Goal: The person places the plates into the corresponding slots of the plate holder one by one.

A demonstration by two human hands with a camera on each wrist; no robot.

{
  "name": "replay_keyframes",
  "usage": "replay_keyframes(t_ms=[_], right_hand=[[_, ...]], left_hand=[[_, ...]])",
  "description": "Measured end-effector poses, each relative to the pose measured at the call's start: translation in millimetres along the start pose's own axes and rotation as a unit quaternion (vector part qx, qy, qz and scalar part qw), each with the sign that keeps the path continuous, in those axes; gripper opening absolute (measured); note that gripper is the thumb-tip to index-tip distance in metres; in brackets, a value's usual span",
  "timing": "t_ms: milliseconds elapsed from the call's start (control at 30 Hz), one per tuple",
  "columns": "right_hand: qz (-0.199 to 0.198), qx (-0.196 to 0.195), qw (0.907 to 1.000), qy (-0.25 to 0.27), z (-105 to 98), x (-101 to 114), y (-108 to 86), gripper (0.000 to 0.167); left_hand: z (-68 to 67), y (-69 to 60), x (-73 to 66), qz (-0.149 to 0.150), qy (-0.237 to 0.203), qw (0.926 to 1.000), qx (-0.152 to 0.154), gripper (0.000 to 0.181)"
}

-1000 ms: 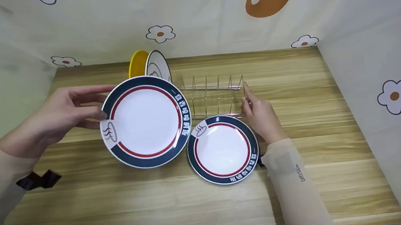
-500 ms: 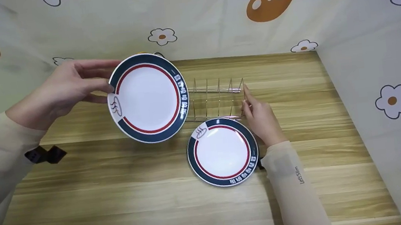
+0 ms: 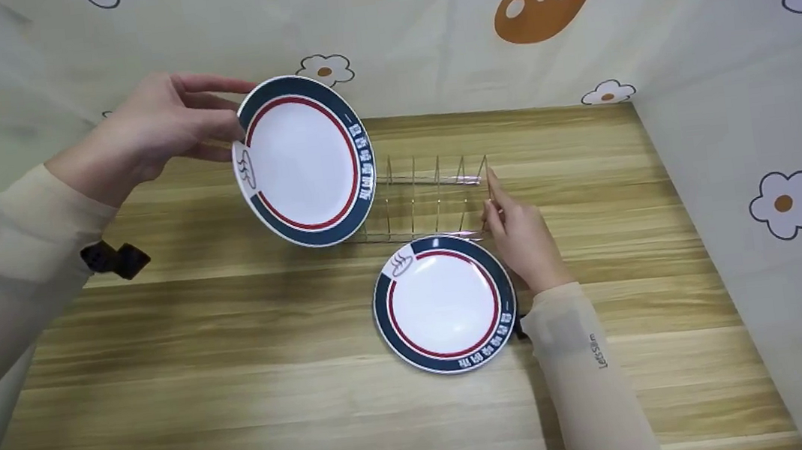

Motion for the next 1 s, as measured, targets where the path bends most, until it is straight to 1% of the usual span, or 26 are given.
replay_keyframes(t_ms=[267, 433, 600, 700, 867, 933, 1000], right_hand=[[-0.004, 0.004, 1.0000, -0.002, 0, 2, 1.4, 0.055], [-0.002, 0.009, 1.0000, -0.003, 1, 2, 1.8, 0.056], [-0.005, 0.005, 1.0000, -0.005, 0, 2, 1.5, 0.055], [-0.009, 0.002, 1.0000, -0.003, -1, 1, 0.9, 0.055], [-0.005, 0.007, 1.0000, -0.004, 0, -1, 0.0, 0.056], [-0.002, 0.011, 0.9999, -0.003, 0, -1, -0.2, 0.056], [-0.002, 0.012, 0.9999, -0.001, 0, -1, 0.0, 0.056]], left_hand=[[4.6, 8.6, -16.0, -0.037, 0.060, 0.9973, -0.022, 0.052], [5.4, 15.1, -22.0, -0.050, 0.088, 0.9942, -0.036, 0.050], [5.1, 21.3, -30.4, -0.047, 0.106, 0.9921, -0.047, 0.048], [7.1, 25.6, -35.6, -0.041, 0.118, 0.9912, -0.043, 0.047], [13.4, 31.5, -44.1, -0.039, 0.148, 0.9875, -0.037, 0.044], [16.0, 32.9, -47.3, -0.037, 0.166, 0.9847, -0.038, 0.041], [18.5, 33.9, -50.5, -0.032, 0.191, 0.9802, -0.041, 0.037]])
Point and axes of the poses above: each hand's wrist, its own y-axis towards the middle knuckle, its own z-axis out of the palm, x = y × z, the point moved 4 cm from there along y, towards the middle knuckle, and after that the axes turned 8 degrees about x, right-handed, at the moved point
